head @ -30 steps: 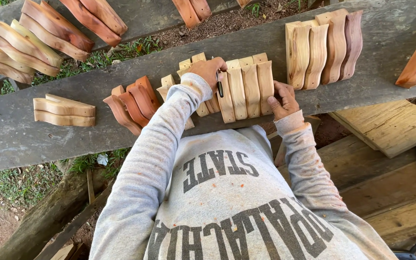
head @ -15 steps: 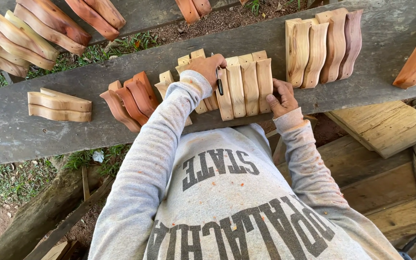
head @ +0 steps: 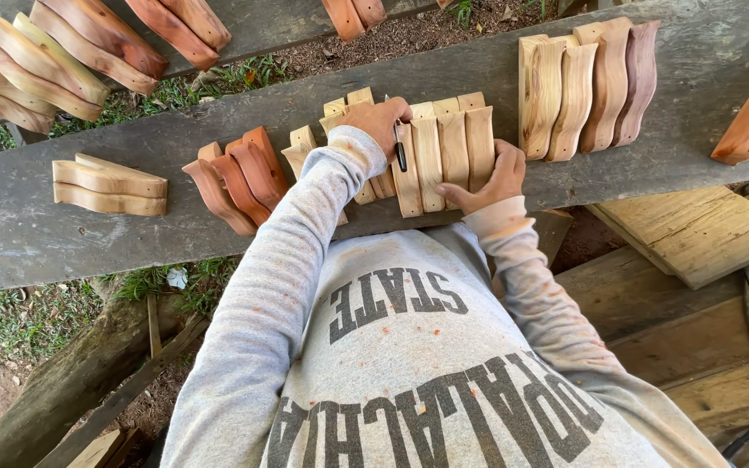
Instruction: The recorder is sorting, inspecting, and marking curved wooden furniture components on an outdoor wooden bench.
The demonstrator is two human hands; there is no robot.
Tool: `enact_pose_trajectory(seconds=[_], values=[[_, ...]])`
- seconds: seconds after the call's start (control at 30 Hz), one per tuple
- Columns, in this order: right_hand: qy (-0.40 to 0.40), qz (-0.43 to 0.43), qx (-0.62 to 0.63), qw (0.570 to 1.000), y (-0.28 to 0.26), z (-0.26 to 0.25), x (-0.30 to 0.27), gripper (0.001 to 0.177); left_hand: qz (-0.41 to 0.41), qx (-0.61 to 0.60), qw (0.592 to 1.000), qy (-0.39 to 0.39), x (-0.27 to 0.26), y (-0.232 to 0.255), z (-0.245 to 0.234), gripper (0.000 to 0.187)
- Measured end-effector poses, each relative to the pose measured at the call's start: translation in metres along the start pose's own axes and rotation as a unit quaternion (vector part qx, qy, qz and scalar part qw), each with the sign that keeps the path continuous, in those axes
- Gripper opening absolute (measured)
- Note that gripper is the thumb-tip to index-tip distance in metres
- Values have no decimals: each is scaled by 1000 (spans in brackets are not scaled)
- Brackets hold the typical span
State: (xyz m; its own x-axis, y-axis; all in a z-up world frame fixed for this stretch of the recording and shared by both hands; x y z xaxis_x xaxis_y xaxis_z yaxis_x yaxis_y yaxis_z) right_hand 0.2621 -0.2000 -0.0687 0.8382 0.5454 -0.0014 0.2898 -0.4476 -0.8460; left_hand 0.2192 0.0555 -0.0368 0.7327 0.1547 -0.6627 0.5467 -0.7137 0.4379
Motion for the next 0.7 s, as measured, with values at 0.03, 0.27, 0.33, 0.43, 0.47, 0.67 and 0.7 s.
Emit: enact_pose_trajectory(seconds=[0.03, 0.27, 0.33, 0.43, 0.47, 0.67, 0.7], values=[[7, 33, -20, 999, -3, 3, 1, 110, -3, -1, 1000, 0, -1, 0, -1, 22], [22, 84, -47, 995, -20, 1, 0, 104, 12, -16, 1000, 10, -3, 1, -3, 21], [21, 86, -54, 995, -24, -2, 1, 102, 10, -16, 1000, 7, -6, 4, -7, 21], [22, 91, -65, 993, -28, -6, 0, 98, 7, -22, 1000, 8, -10, 7, -10, 20], [24, 95, -70, 993, -30, -8, 0, 96, 4, -27, 1000, 13, -12, 7, -12, 20], [-4, 33, -29, 999, -4, -10, -2, 102, 3, -58, 998, 4, 16, -11, 5, 19], [-2, 33, -30, 999, -3, -16, -2, 102, 5, -57, 998, 4, 17, -13, 5, 19]])
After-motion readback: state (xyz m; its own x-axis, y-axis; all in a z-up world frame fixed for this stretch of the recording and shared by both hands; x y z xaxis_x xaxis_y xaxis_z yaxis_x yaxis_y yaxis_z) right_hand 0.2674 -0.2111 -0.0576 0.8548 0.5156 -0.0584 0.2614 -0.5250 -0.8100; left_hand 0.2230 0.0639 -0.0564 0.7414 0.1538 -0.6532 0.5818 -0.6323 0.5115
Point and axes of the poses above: each hand's wrist, its own x-axis towards the middle knuckle, its own z-axis out of the palm, y = z × x, the point moved 5 cm from there along x, towards the middle knuckle, and after that the axes turned 2 degrees about -y, right-handed, at the moved point
